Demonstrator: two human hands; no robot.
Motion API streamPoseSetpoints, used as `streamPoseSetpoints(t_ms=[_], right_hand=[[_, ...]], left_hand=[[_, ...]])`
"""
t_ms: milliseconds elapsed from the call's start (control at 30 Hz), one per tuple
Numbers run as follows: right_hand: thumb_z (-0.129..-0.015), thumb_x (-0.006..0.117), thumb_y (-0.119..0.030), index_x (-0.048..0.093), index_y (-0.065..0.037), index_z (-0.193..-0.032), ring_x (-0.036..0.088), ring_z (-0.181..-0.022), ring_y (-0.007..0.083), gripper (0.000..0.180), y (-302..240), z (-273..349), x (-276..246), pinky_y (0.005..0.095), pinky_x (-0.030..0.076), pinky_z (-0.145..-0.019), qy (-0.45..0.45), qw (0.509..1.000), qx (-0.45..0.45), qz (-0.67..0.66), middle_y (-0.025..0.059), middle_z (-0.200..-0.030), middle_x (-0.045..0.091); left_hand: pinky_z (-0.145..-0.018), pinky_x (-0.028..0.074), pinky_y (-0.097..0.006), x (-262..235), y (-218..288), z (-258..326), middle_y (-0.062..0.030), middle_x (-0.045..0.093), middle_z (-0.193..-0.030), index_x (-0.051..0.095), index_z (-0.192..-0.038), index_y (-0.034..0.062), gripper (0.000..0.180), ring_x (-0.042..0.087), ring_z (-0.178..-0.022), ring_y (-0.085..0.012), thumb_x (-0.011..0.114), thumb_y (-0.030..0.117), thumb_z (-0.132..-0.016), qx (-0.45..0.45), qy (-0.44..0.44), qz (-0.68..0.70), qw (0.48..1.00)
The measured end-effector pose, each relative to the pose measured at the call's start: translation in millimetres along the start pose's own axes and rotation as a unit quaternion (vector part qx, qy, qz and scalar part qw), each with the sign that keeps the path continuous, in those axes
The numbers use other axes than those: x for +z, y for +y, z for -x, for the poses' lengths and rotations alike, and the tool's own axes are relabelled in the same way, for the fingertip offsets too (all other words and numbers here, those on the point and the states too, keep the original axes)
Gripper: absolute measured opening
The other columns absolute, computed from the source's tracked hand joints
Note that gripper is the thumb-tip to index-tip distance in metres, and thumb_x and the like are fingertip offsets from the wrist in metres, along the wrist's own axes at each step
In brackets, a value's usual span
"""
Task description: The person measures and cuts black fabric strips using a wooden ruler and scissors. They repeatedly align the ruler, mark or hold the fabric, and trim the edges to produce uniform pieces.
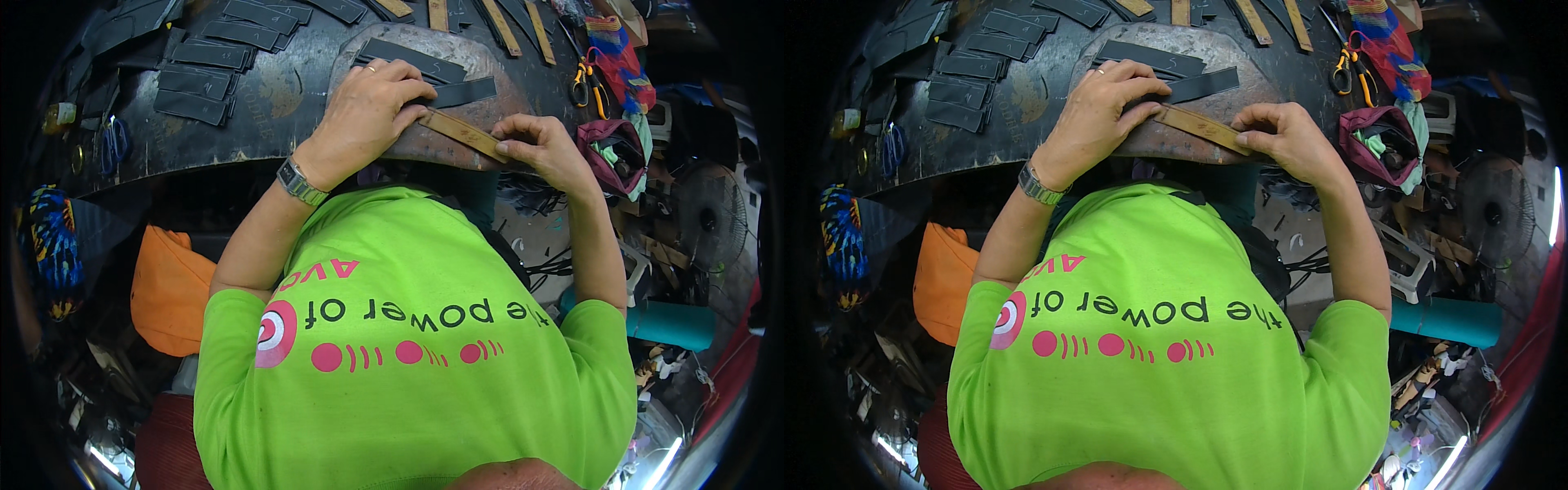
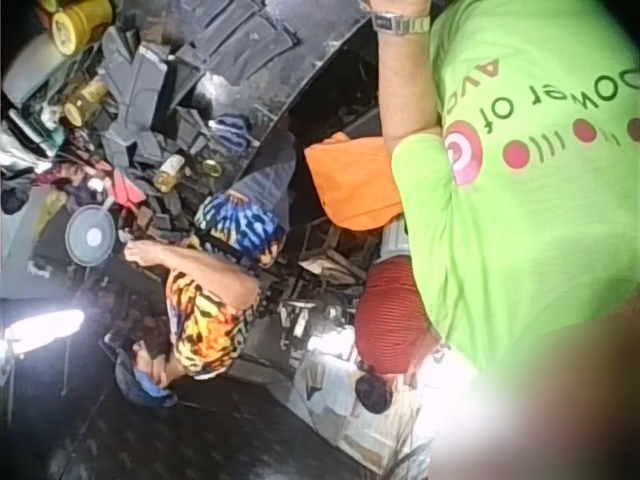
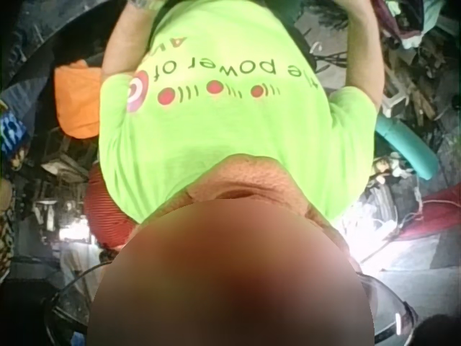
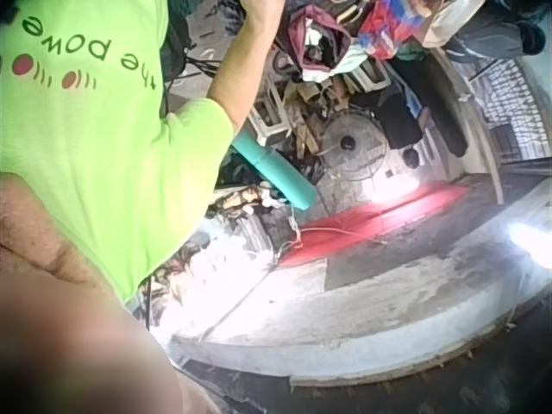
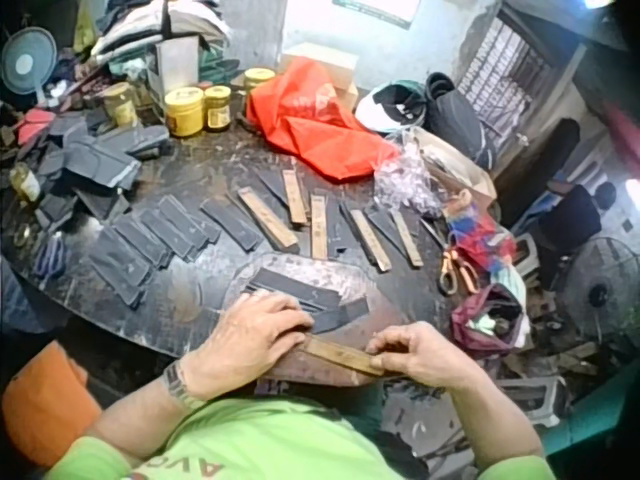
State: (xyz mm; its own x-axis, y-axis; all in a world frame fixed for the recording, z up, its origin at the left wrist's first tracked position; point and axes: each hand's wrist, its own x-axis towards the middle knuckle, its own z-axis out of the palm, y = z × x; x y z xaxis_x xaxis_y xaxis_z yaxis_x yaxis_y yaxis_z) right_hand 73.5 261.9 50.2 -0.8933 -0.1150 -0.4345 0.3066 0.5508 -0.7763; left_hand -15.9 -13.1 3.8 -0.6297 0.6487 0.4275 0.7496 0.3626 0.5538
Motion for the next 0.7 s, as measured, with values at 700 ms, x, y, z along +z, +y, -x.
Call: streamPoseSetpoints(t_ms=[700], right_hand=[[-0.094,0.064,-0.008,0.065,-0.003,-0.114,0.054,-0.077,0.0017,0.022,-30.0,-32.5,12.4,0.0164,0.044,-0.068,-0.013,0.989,-0.063,-0.135,-0.0024,-0.093,0.063]], left_hand=[[-0.088,0.045,-0.039,-52.6,-12.5,40.5,-0.0055,0.067,-0.106,0.069,-0.105,0.0085,0.023,0.060,-0.102,-0.0256,0.072,0.012,-0.082,-0.029,0.017,-0.074,0.997]])
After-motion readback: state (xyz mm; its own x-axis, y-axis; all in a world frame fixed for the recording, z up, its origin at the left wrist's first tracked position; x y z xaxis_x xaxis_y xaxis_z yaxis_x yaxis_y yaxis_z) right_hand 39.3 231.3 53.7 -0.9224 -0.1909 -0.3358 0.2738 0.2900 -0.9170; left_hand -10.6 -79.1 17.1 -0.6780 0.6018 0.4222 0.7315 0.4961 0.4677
